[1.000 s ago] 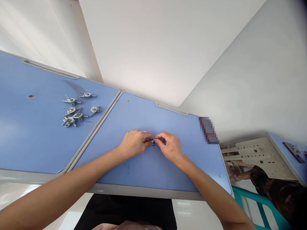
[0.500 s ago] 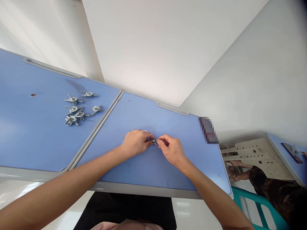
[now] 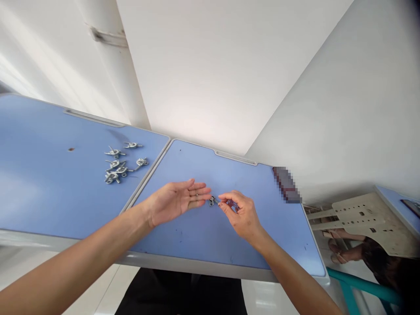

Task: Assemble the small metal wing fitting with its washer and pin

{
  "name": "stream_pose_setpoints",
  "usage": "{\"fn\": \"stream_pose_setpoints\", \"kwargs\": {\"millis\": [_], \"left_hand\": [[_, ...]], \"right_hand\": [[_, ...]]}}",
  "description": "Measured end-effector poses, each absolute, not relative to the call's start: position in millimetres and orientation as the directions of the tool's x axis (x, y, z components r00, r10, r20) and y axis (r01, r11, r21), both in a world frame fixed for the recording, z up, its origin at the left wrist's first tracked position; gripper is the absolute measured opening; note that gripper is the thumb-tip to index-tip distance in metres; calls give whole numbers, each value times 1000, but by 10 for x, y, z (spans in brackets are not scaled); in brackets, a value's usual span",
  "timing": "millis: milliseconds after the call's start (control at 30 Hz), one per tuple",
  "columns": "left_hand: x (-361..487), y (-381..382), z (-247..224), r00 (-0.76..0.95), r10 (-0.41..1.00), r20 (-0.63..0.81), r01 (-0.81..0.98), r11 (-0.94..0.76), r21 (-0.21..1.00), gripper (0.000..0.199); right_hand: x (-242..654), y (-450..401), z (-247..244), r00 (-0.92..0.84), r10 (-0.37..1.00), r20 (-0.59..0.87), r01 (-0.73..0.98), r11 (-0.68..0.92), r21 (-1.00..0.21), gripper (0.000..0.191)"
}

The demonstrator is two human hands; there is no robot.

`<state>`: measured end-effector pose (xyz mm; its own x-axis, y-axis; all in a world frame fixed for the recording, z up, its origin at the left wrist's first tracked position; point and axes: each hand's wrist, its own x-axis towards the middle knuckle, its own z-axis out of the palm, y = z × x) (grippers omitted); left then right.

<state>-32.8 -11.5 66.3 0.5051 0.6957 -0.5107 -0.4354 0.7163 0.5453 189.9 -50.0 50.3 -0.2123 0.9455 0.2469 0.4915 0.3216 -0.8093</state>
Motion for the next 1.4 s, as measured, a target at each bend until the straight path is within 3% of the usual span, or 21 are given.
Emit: {"fn": "stream_pose_setpoints", "kwargs": {"millis": [67, 200, 367, 533, 633, 700, 767, 867, 1033, 1267, 1400], "left_hand": [[-265, -239, 688, 558, 672, -487, -466, 739, 486, 39], [-189, -388, 647, 592, 682, -430, -490, 728, 480, 47], [-159, -426, 565, 644, 694, -323, -473, 693, 544, 43], [-156, -370, 598, 647, 713, -270, -412, 625, 663, 49], [-308, -185, 630, 586, 783, -209, -262, 427, 866, 56], [-472, -16, 587, 391, 913, -112, 14, 116, 993, 49], [-620, 129, 477, 221, 973, 71, 391, -155, 907, 31], [-692, 239, 241, 336, 925, 179, 650, -365, 667, 17], [-481, 291, 21, 506, 843, 181, 690, -522, 503, 32], [-278, 422, 231, 590, 807, -2, 673, -490, 553, 15], [-236, 435, 261, 569, 822, -22, 679, -454, 577, 8]], "right_hand": [[1826, -527, 512, -268, 912, 311, 470, 406, -784, 12], [1711, -527, 524, -326, 875, 358, 544, 483, -686, 16], [1639, -488, 539, -369, 903, 220, 718, 428, -549, 17], [1598, -404, 575, -350, 930, 112, 784, 356, -509, 11], [1689, -253, 597, -306, 946, 106, 808, 317, -497, 10], [1806, -117, 567, -244, 961, 133, 857, 278, -435, 11], [1927, 10, 481, -204, 972, 119, 913, 233, -334, 13], [2047, 121, 291, -236, 970, 66, 938, 245, -245, 14], [2104, 112, 113, -249, 963, 106, 911, 270, -312, 14], [2124, 76, 147, -240, 968, 78, 880, 251, -403, 17], [2137, 53, 159, -218, 973, 75, 859, 228, -458, 17]]}}
